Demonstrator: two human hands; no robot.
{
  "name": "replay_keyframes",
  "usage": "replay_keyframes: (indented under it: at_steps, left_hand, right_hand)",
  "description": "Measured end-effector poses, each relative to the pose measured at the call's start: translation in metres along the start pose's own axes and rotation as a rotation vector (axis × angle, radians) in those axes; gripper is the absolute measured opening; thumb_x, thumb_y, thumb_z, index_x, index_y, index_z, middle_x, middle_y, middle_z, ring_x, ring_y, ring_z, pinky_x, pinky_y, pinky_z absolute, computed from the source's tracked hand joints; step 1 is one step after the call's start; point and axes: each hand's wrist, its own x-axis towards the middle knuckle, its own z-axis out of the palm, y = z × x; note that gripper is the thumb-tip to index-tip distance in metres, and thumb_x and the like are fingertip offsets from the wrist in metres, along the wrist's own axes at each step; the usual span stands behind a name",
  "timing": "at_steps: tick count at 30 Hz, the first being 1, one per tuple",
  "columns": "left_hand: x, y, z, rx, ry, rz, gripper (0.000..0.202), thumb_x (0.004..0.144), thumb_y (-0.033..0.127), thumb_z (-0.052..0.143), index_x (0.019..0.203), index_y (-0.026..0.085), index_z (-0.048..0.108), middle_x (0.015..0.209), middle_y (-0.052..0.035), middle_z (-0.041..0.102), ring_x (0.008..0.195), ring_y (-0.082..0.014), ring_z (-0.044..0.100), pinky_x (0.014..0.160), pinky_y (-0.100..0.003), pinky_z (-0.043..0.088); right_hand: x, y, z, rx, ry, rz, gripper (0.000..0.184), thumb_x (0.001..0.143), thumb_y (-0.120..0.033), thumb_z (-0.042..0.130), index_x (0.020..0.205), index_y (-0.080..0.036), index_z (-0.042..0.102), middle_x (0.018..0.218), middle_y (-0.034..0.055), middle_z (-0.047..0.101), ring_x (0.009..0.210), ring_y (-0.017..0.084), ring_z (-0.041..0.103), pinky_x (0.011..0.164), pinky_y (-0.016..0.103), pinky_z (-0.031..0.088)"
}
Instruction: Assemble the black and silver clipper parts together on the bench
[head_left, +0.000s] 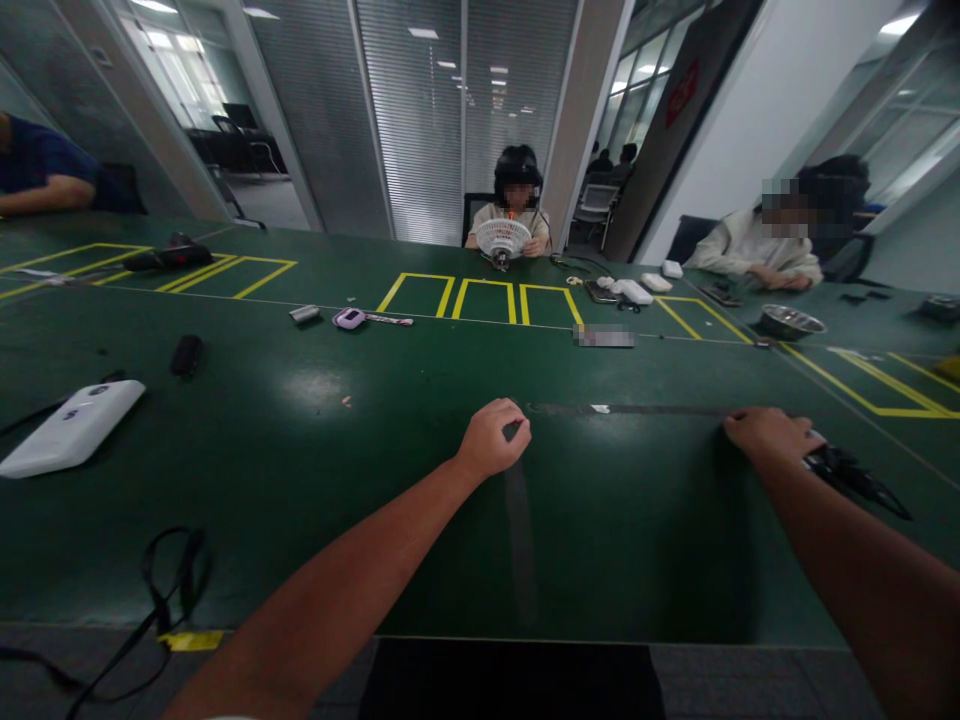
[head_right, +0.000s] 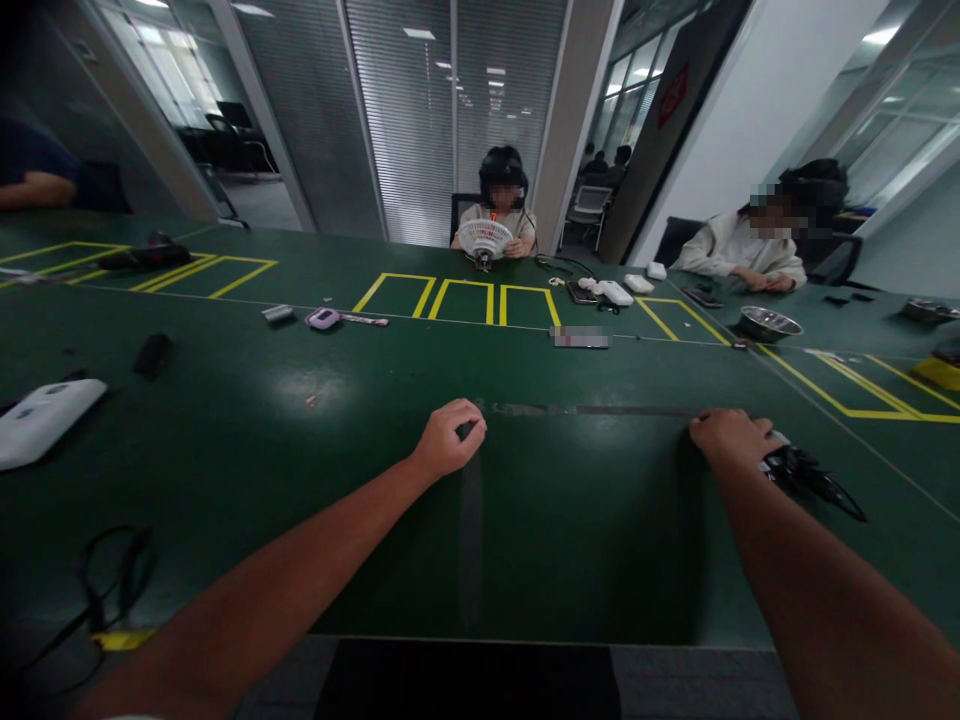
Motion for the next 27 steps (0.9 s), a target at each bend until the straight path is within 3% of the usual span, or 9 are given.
replay_keyframes:
  at_steps: [6,10,14,16,19,21,24,27]
  left_hand:
    - [0.000,0.000,-0.001,-0.008,-0.003,-0.013,0.019,0.088,0.022,0.052,0.073,0.015,0.062,0.075,-0.0049,0.061,0.072,-0.0165,0.056,0.070,-0.032,0.047]
    - [-0.001,-0.002,-0.001,-0.018,-0.006,-0.021,0.019,0.088,0.022,0.052,0.074,0.015,0.063,0.076,-0.0046,0.061,0.072,-0.0162,0.057,0.070,-0.031,0.048]
    - [-0.001,-0.003,0.000,-0.013,-0.003,-0.017,0.018,0.087,0.021,0.053,0.074,0.015,0.063,0.076,-0.0049,0.062,0.072,-0.0163,0.057,0.070,-0.031,0.047]
    - [0.000,-0.002,-0.001,-0.013,-0.003,-0.011,0.018,0.087,0.021,0.053,0.073,0.015,0.063,0.076,-0.0050,0.062,0.072,-0.0163,0.057,0.070,-0.031,0.047]
    - [0.000,-0.002,-0.001,-0.009,-0.011,-0.014,0.017,0.086,0.020,0.054,0.072,0.015,0.063,0.076,-0.0050,0.062,0.072,-0.0164,0.057,0.070,-0.031,0.047]
    - [0.000,-0.001,0.000,-0.010,-0.023,-0.024,0.018,0.086,0.021,0.053,0.072,0.015,0.063,0.076,-0.0050,0.062,0.072,-0.0164,0.057,0.070,-0.031,0.048]
    - [0.000,-0.001,0.000,-0.016,-0.037,-0.040,0.019,0.088,0.022,0.052,0.074,0.015,0.064,0.076,-0.0048,0.062,0.071,-0.0161,0.057,0.068,-0.031,0.048]
    - [0.001,-0.001,0.000,-0.011,-0.026,-0.034,0.019,0.088,0.021,0.052,0.074,0.015,0.064,0.075,-0.0048,0.062,0.070,-0.0160,0.057,0.067,-0.030,0.048]
  right_hand:
    - [-0.013,-0.001,0.000,-0.059,0.084,-0.059,0.050,0.082,-0.046,0.047,0.119,-0.016,0.063,0.125,0.0282,0.046,0.117,0.046,0.039,0.085,0.058,0.027]
    - [-0.023,0.000,-0.003,-0.108,0.122,-0.106,0.055,0.086,-0.052,0.039,0.124,-0.016,0.056,0.126,0.0272,0.044,0.117,0.043,0.043,0.085,0.054,0.032]
    - [-0.030,-0.003,-0.019,-0.157,0.099,-0.112,0.057,0.086,-0.056,0.036,0.121,-0.014,0.055,0.124,0.0267,0.045,0.117,0.043,0.043,0.082,0.055,0.035]
    - [-0.039,-0.011,-0.032,-0.177,0.157,-0.146,0.055,0.087,-0.053,0.036,0.122,-0.014,0.053,0.123,0.0260,0.047,0.116,0.043,0.044,0.083,0.056,0.035]
    - [-0.065,-0.035,-0.049,-0.139,0.352,-0.348,0.050,0.091,-0.042,0.035,0.130,-0.014,0.048,0.125,0.0229,0.050,0.114,0.038,0.047,0.089,0.053,0.035]
    - [-0.088,-0.059,-0.055,-0.029,0.391,-0.531,0.047,0.091,-0.036,0.038,0.132,-0.015,0.047,0.125,0.0194,0.052,0.112,0.033,0.051,0.090,0.047,0.038]
    - [-0.124,-0.101,-0.051,0.232,0.306,-0.787,0.035,0.088,-0.027,0.043,0.119,-0.018,0.057,0.117,0.0126,0.059,0.099,0.025,0.058,0.086,0.037,0.043]
    - [-0.154,-0.142,-0.033,0.459,0.166,-1.091,0.018,0.084,-0.018,0.047,0.091,-0.022,0.063,0.098,0.0061,0.064,0.090,0.021,0.059,0.081,0.034,0.045]
